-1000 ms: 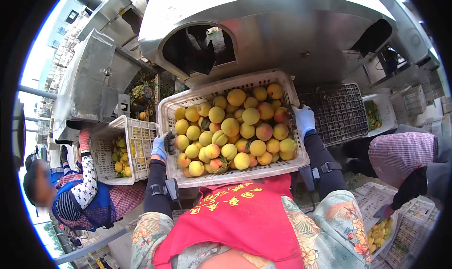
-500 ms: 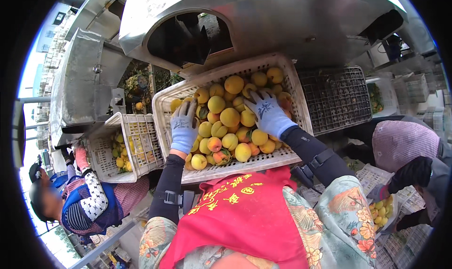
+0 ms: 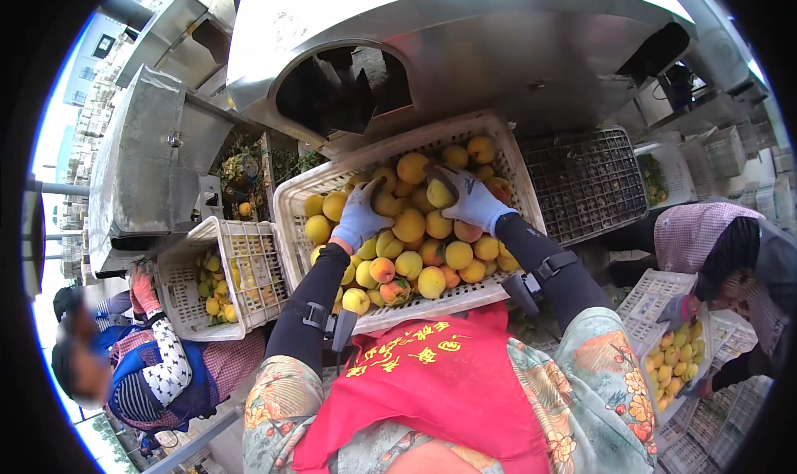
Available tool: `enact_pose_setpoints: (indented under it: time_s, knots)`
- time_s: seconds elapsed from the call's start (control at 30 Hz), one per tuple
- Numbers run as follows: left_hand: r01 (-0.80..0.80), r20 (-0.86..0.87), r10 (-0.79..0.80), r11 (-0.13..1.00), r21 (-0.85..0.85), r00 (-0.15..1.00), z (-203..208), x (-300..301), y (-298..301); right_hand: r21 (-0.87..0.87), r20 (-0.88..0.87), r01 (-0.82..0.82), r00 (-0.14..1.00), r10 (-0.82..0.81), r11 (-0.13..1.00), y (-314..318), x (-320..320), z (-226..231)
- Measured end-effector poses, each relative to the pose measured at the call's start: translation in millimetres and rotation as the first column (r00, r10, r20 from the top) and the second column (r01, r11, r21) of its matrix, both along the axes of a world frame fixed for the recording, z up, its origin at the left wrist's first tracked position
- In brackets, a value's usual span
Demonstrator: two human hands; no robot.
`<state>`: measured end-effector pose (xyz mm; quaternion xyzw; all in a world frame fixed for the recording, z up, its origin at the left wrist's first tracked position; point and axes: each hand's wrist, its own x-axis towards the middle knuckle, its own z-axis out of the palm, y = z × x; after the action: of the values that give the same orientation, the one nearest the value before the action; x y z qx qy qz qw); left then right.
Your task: Sorting fruit and placing them into a sorting machine for processing.
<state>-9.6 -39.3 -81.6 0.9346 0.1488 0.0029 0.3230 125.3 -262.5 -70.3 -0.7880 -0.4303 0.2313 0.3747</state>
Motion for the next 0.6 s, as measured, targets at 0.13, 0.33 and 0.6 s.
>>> enact_pose_setpoints:
  time_s: [0.13, 0.33, 0.6]
  knots:
    - [-0.123, -0.267, 0.209, -0.524, -0.843, 0.941, 5.8, -33.7, 6.0, 0.336, -0.493, 0.311, 0.863, -0.115, 0.889, 9.9, -41.4, 41.4]
    - [0.137, 0.052, 0.159, -0.588, -0.797, 0.986, 77.5, -53.6, -3.4, 0.441, -0.246, 0.223, 0.962, -0.122, 0.869, 55.3, -107.0, 69.8]
    - [0.2, 0.031, 0.283, -0.594, -0.779, 0.959, 63.4, -66.2, 26.0, 0.34, 0.151, 0.345, 0.898, -0.413, 0.875, 92.0, -127.8, 85.2]
